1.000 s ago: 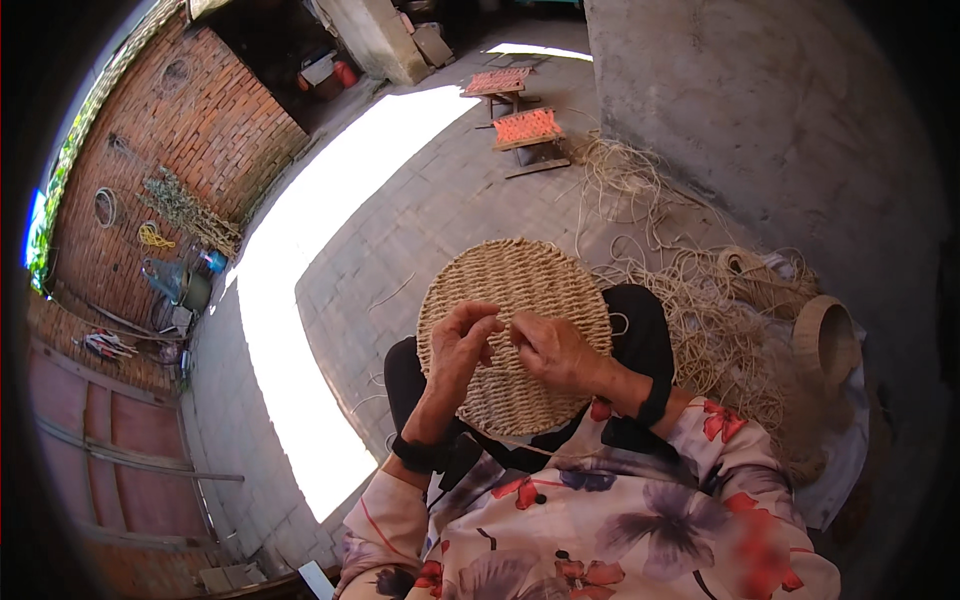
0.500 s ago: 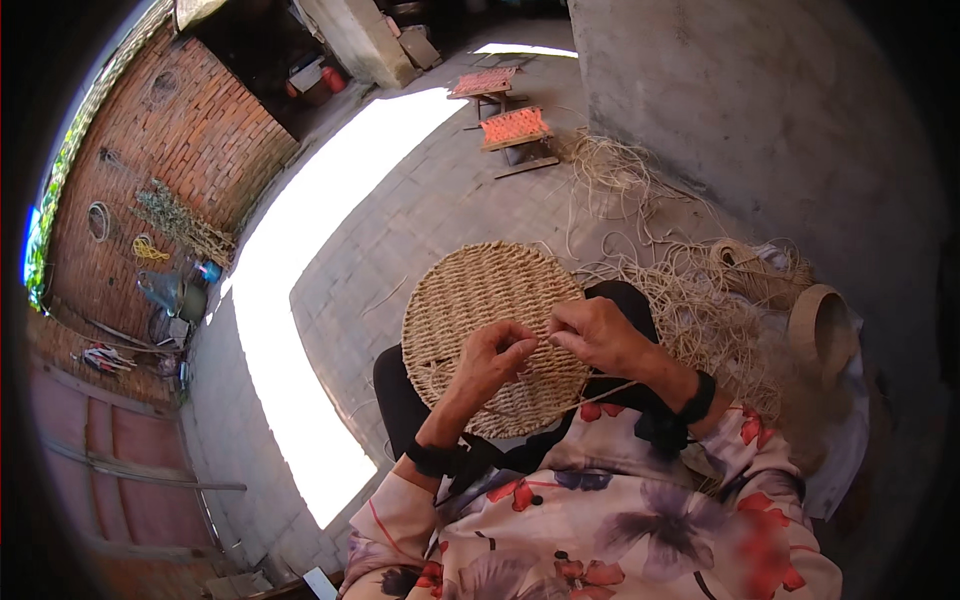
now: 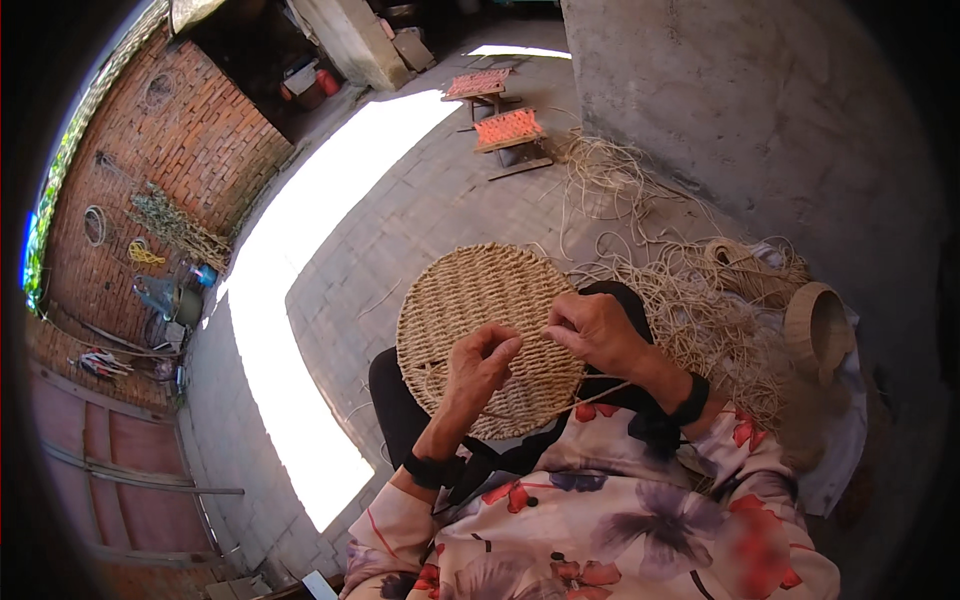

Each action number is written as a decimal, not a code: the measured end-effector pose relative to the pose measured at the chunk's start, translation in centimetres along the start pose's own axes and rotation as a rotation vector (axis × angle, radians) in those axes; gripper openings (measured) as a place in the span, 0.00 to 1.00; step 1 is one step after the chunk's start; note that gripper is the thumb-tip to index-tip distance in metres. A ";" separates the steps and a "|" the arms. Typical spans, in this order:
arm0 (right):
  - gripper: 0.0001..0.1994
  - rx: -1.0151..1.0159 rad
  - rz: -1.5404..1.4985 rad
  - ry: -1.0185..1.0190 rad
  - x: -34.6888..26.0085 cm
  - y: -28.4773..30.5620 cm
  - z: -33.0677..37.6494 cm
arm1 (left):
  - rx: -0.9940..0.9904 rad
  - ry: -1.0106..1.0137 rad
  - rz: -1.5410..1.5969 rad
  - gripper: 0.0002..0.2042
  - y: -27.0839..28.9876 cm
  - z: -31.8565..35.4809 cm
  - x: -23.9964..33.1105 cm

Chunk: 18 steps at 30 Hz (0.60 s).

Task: The person is weaving a flat circular basket base using dried plant fibers or straw.

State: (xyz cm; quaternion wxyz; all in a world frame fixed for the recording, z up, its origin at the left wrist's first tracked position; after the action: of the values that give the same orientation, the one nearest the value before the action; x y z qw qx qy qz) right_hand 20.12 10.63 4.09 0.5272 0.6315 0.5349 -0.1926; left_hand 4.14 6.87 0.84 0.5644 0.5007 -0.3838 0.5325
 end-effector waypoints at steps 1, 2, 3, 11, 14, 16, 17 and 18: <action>0.05 0.022 0.067 0.100 -0.6 -0.5 0.1 | 0.055 -0.022 -0.082 0.09 0.7 -0.1 -0.2; 0.05 0.044 0.134 0.200 -1.1 -1.1 0.3 | 0.110 -0.044 -0.165 0.08 1.5 -0.2 -0.4; 0.05 0.046 0.134 0.200 -0.5 -2.2 0.5 | 0.110 -0.045 -0.166 0.08 2.0 -0.4 -1.2; 0.02 -0.006 0.319 0.368 -0.7 -6.4 0.5 | 0.303 -0.299 -0.450 0.09 3.8 0.2 0.0; 0.02 0.023 0.324 0.365 -0.7 -6.6 0.4 | 0.310 -0.306 -0.493 0.09 3.3 0.2 0.7; 0.02 0.026 0.325 0.365 -0.8 -6.7 0.3 | 0.315 -0.327 -0.502 0.09 3.1 0.2 0.9; 0.02 0.031 0.327 0.365 -0.8 -6.7 0.3 | 0.318 -0.348 -0.511 0.09 3.0 0.3 1.0; 0.02 0.032 0.326 0.364 -0.7 -6.7 0.3 | 0.317 -0.348 -0.512 0.09 2.8 0.2 1.1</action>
State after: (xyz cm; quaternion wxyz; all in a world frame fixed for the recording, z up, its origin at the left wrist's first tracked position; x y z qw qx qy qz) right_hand 14.13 9.17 1.42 0.4362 0.7420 0.5090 0.0037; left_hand 1.50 6.73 2.35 0.5208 0.7454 -0.2487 0.3335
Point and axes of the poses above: each hand's wrist, its own z-axis away from the middle knuckle, its own y-axis out of the back of the hand, x = y × z, the point moved 9 cm from there along -z, towards the middle knuckle, and after that the axes turned 11 degrees about x, right-handed, at the moved point
